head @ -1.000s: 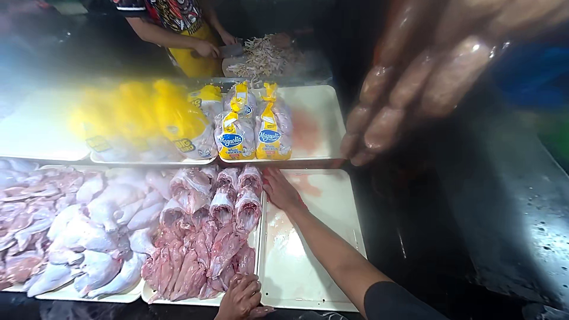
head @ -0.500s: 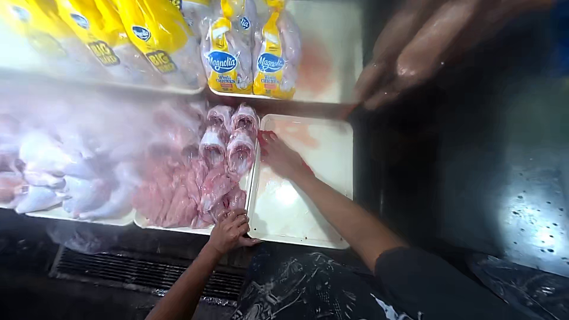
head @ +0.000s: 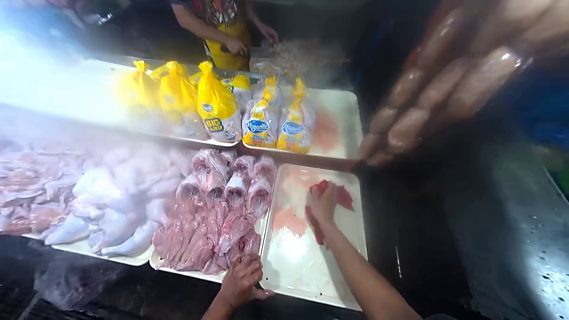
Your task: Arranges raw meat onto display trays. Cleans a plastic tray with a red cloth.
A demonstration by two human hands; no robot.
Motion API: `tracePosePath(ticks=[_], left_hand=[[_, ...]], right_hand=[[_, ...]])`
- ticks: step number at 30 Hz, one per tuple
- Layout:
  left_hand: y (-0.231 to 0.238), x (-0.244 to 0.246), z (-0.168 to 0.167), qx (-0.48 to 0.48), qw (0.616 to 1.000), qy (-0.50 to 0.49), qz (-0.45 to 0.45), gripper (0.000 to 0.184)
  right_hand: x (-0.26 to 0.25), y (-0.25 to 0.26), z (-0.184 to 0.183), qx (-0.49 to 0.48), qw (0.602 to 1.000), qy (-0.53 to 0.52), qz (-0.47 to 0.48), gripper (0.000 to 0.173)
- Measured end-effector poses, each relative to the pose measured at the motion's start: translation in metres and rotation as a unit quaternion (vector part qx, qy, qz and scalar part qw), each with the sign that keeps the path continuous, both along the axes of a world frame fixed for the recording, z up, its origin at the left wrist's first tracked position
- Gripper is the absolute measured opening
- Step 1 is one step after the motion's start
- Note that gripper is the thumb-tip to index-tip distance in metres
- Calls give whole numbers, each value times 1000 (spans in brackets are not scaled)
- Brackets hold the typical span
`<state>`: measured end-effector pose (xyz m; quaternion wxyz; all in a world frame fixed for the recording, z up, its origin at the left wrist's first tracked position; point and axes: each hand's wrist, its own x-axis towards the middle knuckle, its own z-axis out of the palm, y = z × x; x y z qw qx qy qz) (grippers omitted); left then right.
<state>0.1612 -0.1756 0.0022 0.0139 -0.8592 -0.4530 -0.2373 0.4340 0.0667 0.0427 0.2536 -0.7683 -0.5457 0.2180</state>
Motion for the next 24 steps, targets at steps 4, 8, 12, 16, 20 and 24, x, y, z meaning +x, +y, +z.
tracePosePath(ticks=[4,8,12,16,20,24], left_hand=[[1,2,7,5,1000,12,16,54],[2,-2,3,-11,1000,2,22,54],[3,1,5,-8,1000,7,28,55],[3,2,0,-26,999,-4,35,53],[1,3,2,-64,997,7,45,57],[1,5,1,-56,997,17,49,60]], right_hand=[[-46,48,-30,-4,997,-78,-27,59],[-60,52,-20,-15,986,-66,153,48],[-42,51,-22,15,908,-39,417,41],[-36,74,-44,48,947,-54,314,46],[-66,72,-46,44,953,-78,289,46],[-76,60,-42,35,907,-122,401,60]])
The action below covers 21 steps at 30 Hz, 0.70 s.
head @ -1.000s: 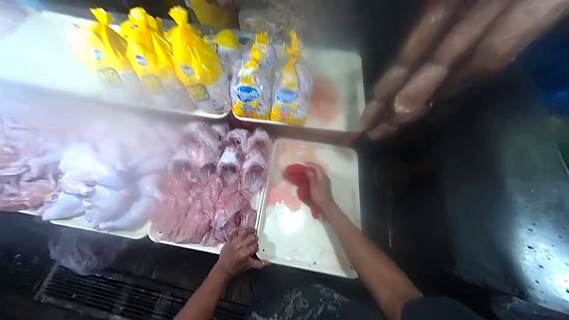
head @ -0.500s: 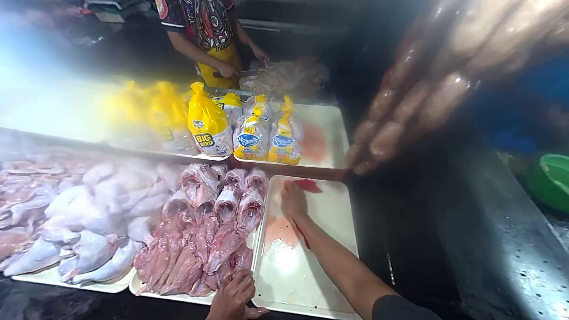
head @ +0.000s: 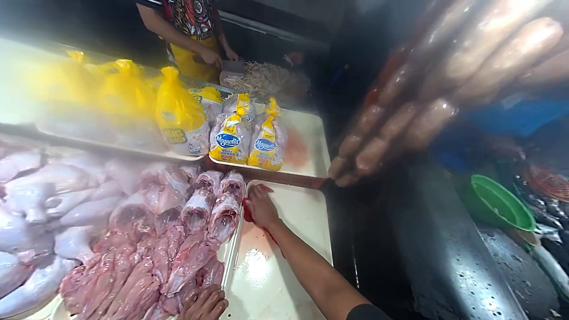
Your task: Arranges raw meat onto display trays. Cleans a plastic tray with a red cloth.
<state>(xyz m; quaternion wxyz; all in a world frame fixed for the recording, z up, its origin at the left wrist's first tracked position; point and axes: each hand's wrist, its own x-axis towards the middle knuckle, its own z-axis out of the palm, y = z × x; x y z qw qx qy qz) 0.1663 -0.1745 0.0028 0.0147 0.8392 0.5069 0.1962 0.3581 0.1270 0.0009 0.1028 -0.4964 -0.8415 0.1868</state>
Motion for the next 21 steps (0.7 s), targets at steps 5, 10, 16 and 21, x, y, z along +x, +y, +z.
tracePosePath(ticks=[5,10,16,21], left_hand=[[1,1,2,18,1000,-5,-4,61],[0,-1,0,57,998,-11,1,62],[-2,-1,0,33,999,-23,10,63],[-4,0,-2,26,999,-31,12,66]], right_hand=[[1,-64,8,-19,995,-60,77,71],[20,-143,26,-25,980,-57,190,64],[105,-176,53,83,983,15,162,23],[117,-209,34,-65,965,202,-153,68]])
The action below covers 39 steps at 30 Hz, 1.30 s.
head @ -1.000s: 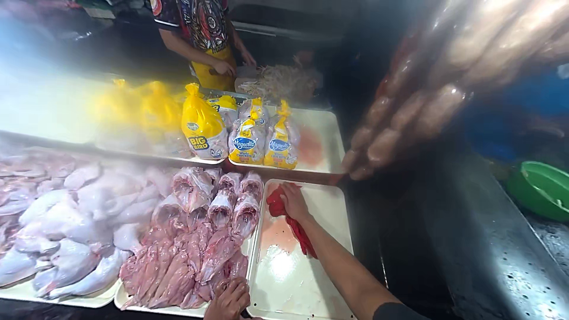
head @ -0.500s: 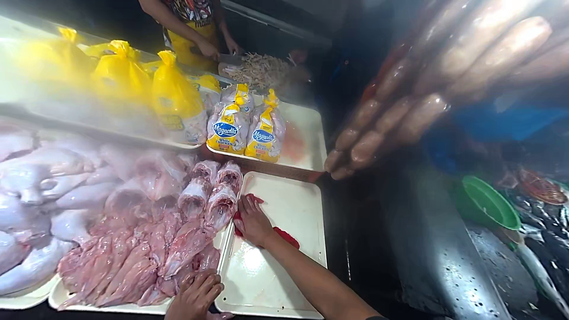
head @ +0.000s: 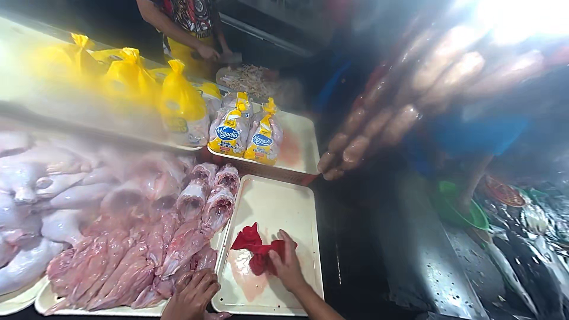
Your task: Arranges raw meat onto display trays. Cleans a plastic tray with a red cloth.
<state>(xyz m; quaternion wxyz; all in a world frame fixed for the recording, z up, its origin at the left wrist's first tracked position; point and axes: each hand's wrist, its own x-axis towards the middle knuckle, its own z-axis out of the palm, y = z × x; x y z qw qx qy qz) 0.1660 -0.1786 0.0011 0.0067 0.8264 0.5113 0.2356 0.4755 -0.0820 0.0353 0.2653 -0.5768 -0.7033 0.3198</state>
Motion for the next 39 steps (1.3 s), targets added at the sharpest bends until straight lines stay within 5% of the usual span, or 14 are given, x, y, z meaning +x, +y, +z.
tracePosePath(ticks=[3,8,11,16,21,23,28,31,34,36,39], left_hand=[[0,-1,1,10,1000,17,7,68],[1,5,-5,28,999,7,25,71],[9,1,10,-14,999,-14,26,76],[1,4,10,-76,996,-50,2,77],[2,5,7,-55,998,-9,24,86],[1,4,3,-52,998,-5,24,85],[4,6,5,-23,999,4,34,77],[4,7,1,-16,999,15,38,76],[5,8,-1,-18,999,22,47,78],[6,7,-1,-15,999,21,45,77],[2,5,-5,-2,999,16,42,75]], right_hand=[[-62,5,-24,59,990,-122,-50,78],[-117,60,-28,79,981,-162,77,47],[-108,51,-12,75,966,-176,174,50],[-95,-33,-29,123,949,-152,249,58],[-58,-40,-29,125,930,-47,342,33],[-27,-31,-23,135,949,-24,284,30],[62,-7,16,72,989,-79,-104,40],[60,-30,22,-35,968,-231,-91,58],[44,-35,-7,47,943,-328,-35,59],[45,9,-17,61,941,-324,-79,53],[19,109,-7,10,940,-300,-162,75]])
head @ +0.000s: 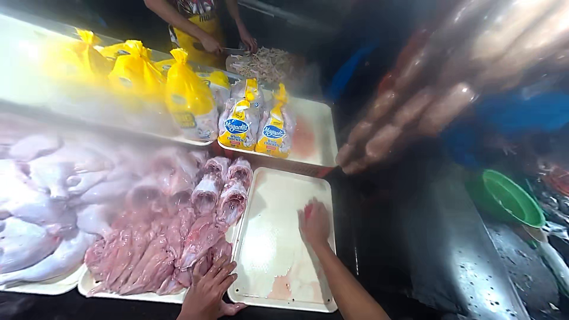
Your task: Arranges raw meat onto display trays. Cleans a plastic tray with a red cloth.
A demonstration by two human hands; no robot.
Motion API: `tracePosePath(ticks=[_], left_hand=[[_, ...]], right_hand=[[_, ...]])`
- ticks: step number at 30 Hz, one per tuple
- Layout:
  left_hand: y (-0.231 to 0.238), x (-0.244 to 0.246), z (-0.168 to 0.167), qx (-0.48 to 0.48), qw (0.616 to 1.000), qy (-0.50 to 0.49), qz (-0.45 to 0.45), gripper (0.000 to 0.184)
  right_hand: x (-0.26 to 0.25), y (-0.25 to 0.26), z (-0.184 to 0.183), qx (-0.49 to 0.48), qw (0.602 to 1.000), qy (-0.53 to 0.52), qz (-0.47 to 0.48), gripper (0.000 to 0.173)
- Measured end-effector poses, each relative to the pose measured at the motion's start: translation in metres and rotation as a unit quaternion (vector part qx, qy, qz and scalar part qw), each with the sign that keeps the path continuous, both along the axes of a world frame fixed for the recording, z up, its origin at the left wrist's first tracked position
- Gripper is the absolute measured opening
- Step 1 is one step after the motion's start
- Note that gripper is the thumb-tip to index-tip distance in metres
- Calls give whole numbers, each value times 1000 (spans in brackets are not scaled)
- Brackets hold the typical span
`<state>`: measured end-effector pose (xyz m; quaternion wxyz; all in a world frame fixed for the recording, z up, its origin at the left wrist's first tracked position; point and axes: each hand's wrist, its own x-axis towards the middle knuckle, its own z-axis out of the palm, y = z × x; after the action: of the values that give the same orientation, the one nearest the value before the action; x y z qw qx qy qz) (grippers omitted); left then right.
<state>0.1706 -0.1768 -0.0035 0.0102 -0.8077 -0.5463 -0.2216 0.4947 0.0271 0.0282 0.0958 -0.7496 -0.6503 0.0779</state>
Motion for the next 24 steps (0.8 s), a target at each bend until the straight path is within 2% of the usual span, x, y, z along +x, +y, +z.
tracePosePath(ticks=[2,5,8,10,13,16,18,21,24], left_hand=[[0,-1,4,-11,1000,-9,-12,73],[0,-2,11,-56,998,-14,-27,72],[-1,-4,11,-67,997,2,-32,73],[-2,-6,11,-65,997,4,-27,74],[-1,0,15,-60,998,-1,-16,78],[-2,2,18,-47,999,-14,-2,89],[-2,1,15,-34,999,-12,2,87],[-1,1,2,-5,1000,2,-3,85],[-1,2,-1,-4,1000,10,-8,78]], right_hand=[[-42,50,7,3,1000,11,-2,76],[-112,96,12,4,996,27,89,61],[-153,105,0,-5,989,55,137,59],[-166,75,-6,-8,981,84,173,57],[-156,-11,-6,32,973,99,207,46],[-145,-109,2,16,956,128,262,46],[-138,-156,2,34,937,169,303,45],[-102,-184,4,24,903,183,388,36],[-36,-195,9,33,917,101,384,23]])
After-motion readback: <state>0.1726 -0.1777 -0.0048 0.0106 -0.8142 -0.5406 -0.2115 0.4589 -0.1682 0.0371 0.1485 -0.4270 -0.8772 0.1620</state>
